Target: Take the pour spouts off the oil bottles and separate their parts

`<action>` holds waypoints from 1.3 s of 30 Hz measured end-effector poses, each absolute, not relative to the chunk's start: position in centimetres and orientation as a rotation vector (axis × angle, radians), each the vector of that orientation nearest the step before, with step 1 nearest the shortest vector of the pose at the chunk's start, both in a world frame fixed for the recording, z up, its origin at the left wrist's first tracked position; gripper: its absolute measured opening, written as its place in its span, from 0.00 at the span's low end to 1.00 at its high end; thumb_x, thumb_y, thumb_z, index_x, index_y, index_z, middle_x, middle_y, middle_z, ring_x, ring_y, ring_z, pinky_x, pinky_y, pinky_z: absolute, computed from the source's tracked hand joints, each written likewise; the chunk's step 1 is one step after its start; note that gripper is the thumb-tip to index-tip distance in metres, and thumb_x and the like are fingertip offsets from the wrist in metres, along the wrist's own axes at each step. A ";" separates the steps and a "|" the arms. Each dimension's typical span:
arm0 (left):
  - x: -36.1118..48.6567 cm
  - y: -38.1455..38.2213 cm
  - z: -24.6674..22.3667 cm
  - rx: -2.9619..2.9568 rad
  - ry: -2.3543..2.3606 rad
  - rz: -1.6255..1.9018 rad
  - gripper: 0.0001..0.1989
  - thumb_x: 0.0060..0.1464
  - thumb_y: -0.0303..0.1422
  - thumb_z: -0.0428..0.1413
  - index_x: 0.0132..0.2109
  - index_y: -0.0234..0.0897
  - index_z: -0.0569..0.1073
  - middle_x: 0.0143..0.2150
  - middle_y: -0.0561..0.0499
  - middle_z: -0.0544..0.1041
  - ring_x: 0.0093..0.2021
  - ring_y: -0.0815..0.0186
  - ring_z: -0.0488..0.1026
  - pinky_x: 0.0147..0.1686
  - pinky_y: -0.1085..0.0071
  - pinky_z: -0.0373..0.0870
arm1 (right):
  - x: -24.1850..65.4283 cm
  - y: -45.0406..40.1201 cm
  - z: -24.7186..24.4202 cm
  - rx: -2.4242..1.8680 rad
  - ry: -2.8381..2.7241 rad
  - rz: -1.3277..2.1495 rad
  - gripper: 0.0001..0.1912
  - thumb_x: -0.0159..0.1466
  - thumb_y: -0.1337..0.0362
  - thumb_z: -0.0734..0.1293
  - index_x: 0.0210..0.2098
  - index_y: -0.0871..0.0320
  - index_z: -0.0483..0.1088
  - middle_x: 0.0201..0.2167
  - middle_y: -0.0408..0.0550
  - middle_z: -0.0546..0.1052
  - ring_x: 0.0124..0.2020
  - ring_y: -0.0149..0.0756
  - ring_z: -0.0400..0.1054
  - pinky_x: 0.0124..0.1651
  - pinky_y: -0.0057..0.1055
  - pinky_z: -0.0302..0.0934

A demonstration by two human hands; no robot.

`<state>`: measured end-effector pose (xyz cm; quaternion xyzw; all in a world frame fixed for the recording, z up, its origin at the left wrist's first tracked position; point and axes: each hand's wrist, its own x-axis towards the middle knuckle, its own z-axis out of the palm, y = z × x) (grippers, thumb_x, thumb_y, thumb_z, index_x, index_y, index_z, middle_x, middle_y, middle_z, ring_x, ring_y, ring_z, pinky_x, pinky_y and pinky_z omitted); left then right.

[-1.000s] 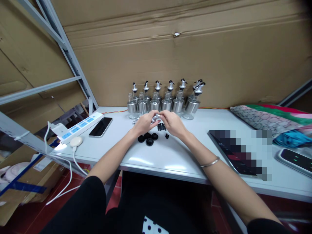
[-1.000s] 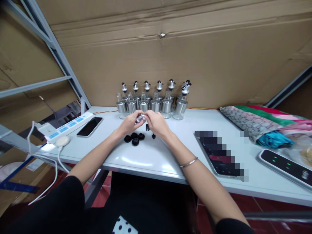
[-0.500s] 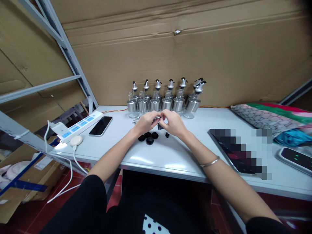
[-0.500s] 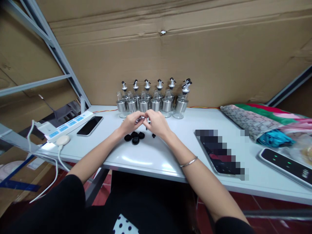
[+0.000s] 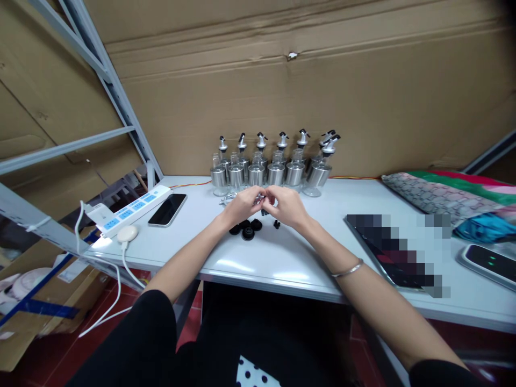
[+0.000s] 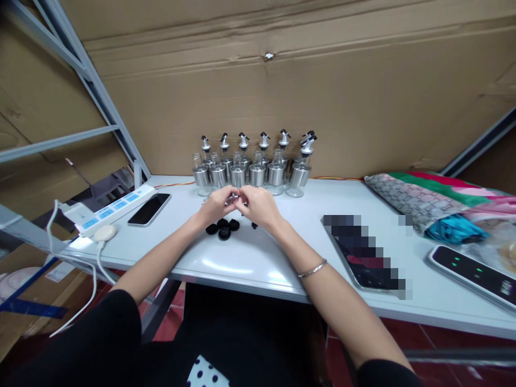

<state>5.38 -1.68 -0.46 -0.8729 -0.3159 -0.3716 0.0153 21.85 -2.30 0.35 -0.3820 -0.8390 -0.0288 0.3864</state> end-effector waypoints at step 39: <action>5.5 -1.7 -0.6 -2.751 -0.927 -1.186 0.04 0.57 0.28 0.47 0.38 0.35 0.66 0.33 0.49 0.73 0.33 0.70 0.72 0.34 0.75 0.67 | 22.5 -1.9 0.6 -0.865 -2.195 -0.082 0.04 0.54 0.69 0.59 0.24 0.57 0.63 0.22 0.45 0.71 0.24 0.32 0.63 0.29 0.27 0.53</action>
